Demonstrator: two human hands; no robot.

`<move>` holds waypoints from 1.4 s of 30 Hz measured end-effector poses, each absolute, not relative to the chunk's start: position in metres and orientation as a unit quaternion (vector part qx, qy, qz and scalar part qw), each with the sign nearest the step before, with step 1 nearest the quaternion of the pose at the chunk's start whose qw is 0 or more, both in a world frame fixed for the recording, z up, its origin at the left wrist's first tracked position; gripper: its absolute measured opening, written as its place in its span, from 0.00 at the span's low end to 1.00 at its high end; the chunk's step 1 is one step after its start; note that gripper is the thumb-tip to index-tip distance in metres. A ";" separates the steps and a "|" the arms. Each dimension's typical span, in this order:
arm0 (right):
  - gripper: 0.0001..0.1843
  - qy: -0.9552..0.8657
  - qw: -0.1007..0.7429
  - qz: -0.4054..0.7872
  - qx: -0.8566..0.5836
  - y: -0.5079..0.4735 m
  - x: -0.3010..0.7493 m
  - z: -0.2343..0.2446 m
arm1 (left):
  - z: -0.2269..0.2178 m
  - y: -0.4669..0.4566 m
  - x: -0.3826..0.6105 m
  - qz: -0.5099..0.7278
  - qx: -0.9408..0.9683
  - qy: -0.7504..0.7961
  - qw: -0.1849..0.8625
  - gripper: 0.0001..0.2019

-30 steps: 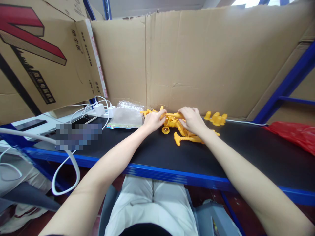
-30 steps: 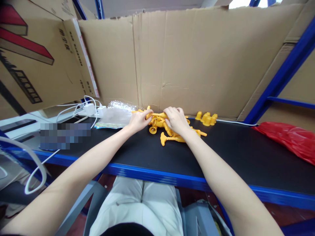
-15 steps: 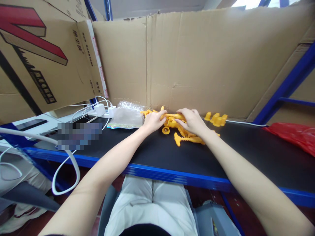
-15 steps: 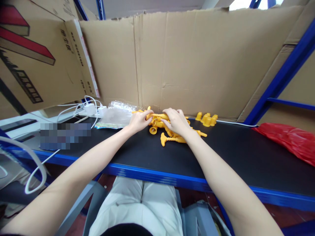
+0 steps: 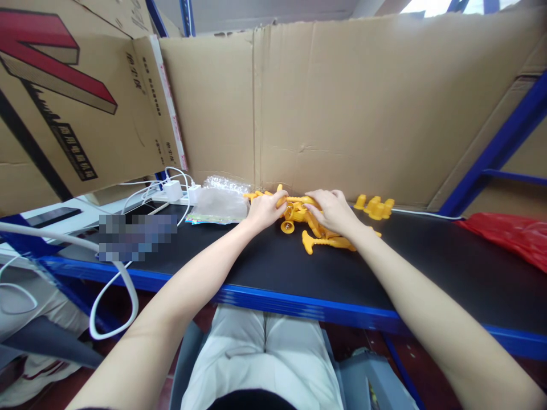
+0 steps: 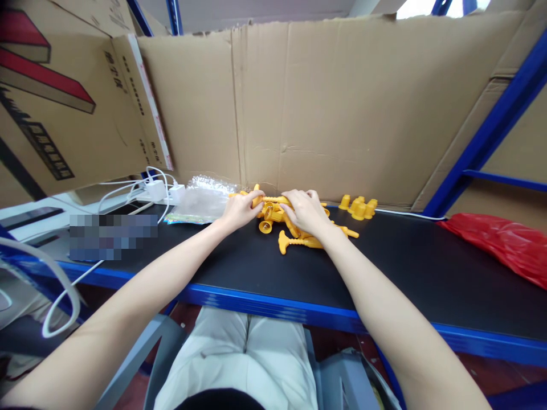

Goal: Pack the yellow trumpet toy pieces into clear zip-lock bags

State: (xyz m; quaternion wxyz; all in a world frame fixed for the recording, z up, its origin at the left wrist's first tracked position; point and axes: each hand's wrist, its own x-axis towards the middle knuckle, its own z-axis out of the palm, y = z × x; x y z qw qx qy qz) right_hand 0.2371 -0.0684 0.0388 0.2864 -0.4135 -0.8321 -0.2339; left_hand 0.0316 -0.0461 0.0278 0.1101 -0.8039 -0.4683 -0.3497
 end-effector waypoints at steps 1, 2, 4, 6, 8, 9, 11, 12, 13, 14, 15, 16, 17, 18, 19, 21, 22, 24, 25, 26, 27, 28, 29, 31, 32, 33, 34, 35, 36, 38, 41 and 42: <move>0.15 -0.833 0.283 -0.229 -0.416 -0.067 0.237 0.038 | 0.028 -0.046 0.031 -0.350 -0.803 -0.470 0.109 0.13; 0.15 -0.835 0.279 -0.226 -0.417 -0.067 0.238 0.037 | 0.028 -0.045 0.031 -0.348 -0.803 -0.472 0.109 0.13; 0.13 -0.838 0.274 -0.226 -0.414 -0.066 0.238 0.037 | 0.028 -0.045 0.031 -0.344 -0.804 -0.471 0.111 0.13; 0.11 -0.837 0.280 -0.230 -0.410 -0.066 0.240 0.038 | 0.027 -0.046 0.032 -0.342 -0.806 -0.469 0.114 0.13; 0.11 -0.835 0.291 -0.232 -0.406 -0.066 0.241 0.039 | 0.028 -0.047 0.032 -0.341 -0.806 -0.469 0.118 0.13; 0.12 -0.835 0.297 -0.230 -0.404 -0.066 0.242 0.039 | 0.028 -0.047 0.033 -0.340 -0.806 -0.469 0.119 0.13; 0.15 -0.836 0.300 -0.220 -0.403 -0.065 0.242 0.038 | 0.028 -0.047 0.032 -0.340 -0.805 -0.471 0.123 0.13; 0.15 -0.838 0.297 -0.215 -0.405 -0.065 0.242 0.037 | 0.028 -0.046 0.032 -0.339 -0.805 -0.471 0.125 0.13; 0.16 -0.839 0.292 -0.210 -0.408 -0.065 0.241 0.036 | 0.028 -0.046 0.032 -0.338 -0.805 -0.472 0.126 0.13; 0.16 -0.841 0.285 -0.206 -0.411 -0.064 0.241 0.036 | 0.027 -0.046 0.031 -0.337 -0.804 -0.472 0.129 0.13; 0.15 -0.843 0.277 -0.204 -0.413 -0.064 0.240 0.035 | 0.027 -0.046 0.031 -0.336 -0.804 -0.473 0.131 0.13; 0.14 -0.845 0.273 -0.204 -0.412 -0.064 0.240 0.035 | 0.027 -0.046 0.031 -0.335 -0.803 -0.474 0.132 0.13; 0.13 -0.846 0.271 -0.206 -0.411 -0.064 0.240 0.036 | 0.027 -0.046 0.031 -0.333 -0.804 -0.475 0.133 0.13; 0.12 -0.846 0.272 -0.209 -0.408 -0.065 0.241 0.036 | 0.027 -0.046 0.032 -0.332 -0.804 -0.476 0.132 0.14; 0.11 -0.845 0.274 -0.214 -0.406 -0.065 0.241 0.037 | 0.027 -0.046 0.032 -0.331 -0.804 -0.476 0.131 0.14; 0.10 -0.841 0.284 -0.222 -0.403 -0.065 0.243 0.039 | 0.028 -0.047 0.032 -0.333 -0.804 -0.475 0.128 0.14; 0.10 -0.839 0.290 -0.222 -0.403 -0.065 0.244 0.039 | 0.028 -0.047 0.032 -0.335 -0.804 -0.475 0.127 0.14; 0.10 -0.838 0.301 -0.215 -0.401 -0.064 0.245 0.039 | 0.028 -0.046 0.031 -0.339 -0.801 -0.478 0.125 0.14; 0.10 -0.839 0.303 -0.210 -0.401 -0.064 0.246 0.039 | 0.028 -0.045 0.031 -0.340 -0.799 -0.479 0.125 0.14; 0.11 -0.840 0.304 -0.205 -0.400 -0.064 0.246 0.039 | 0.028 -0.044 0.030 -0.341 -0.798 -0.481 0.124 0.13; 0.11 -0.841 0.303 -0.201 -0.400 -0.063 0.246 0.039 | 0.028 -0.044 0.030 -0.342 -0.797 -0.482 0.124 0.13; 0.11 -0.842 0.301 -0.199 -0.400 -0.063 0.246 0.038 | 0.028 -0.044 0.030 -0.342 -0.797 -0.483 0.123 0.14; 0.12 -0.843 0.298 -0.199 -0.401 -0.063 0.246 0.038 | 0.028 -0.043 0.029 -0.342 -0.797 -0.483 0.122 0.14; 0.12 -0.841 0.295 -0.201 -0.406 -0.063 0.246 0.038 | 0.028 -0.043 0.029 -0.340 -0.796 -0.486 0.118 0.14; 0.12 -0.839 0.295 -0.202 -0.410 -0.063 0.246 0.038 | 0.028 -0.043 0.029 -0.340 -0.796 -0.487 0.116 0.14; 0.13 -0.836 0.296 -0.202 -0.415 -0.063 0.246 0.038 | 0.028 -0.043 0.029 -0.340 -0.796 -0.487 0.116 0.14; 0.13 -0.833 0.298 -0.203 -0.420 -0.063 0.247 0.039 | 0.028 -0.043 0.029 -0.341 -0.796 -0.487 0.116 0.14; 0.13 -0.829 0.301 -0.204 -0.425 -0.063 0.248 0.039 | 0.027 -0.042 0.029 -0.343 -0.794 -0.488 0.116 0.14; 0.14 -0.824 0.305 -0.206 -0.430 -0.062 0.249 0.040 | 0.027 -0.041 0.028 -0.345 -0.793 -0.489 0.115 0.14; 0.14 -0.811 0.316 -0.213 -0.444 -0.061 0.253 0.041 | 0.027 -0.038 0.026 -0.352 -0.785 -0.497 0.110 0.14; 0.16 -0.773 0.345 -0.227 -0.482 -0.055 0.266 0.044 | 0.027 -0.032 0.021 -0.365 -0.771 -0.512 0.098 0.15; 0.17 -0.753 0.358 -0.232 -0.502 -0.053 0.272 0.045 | 0.027 -0.030 0.019 -0.369 -0.767 -0.517 0.094 0.15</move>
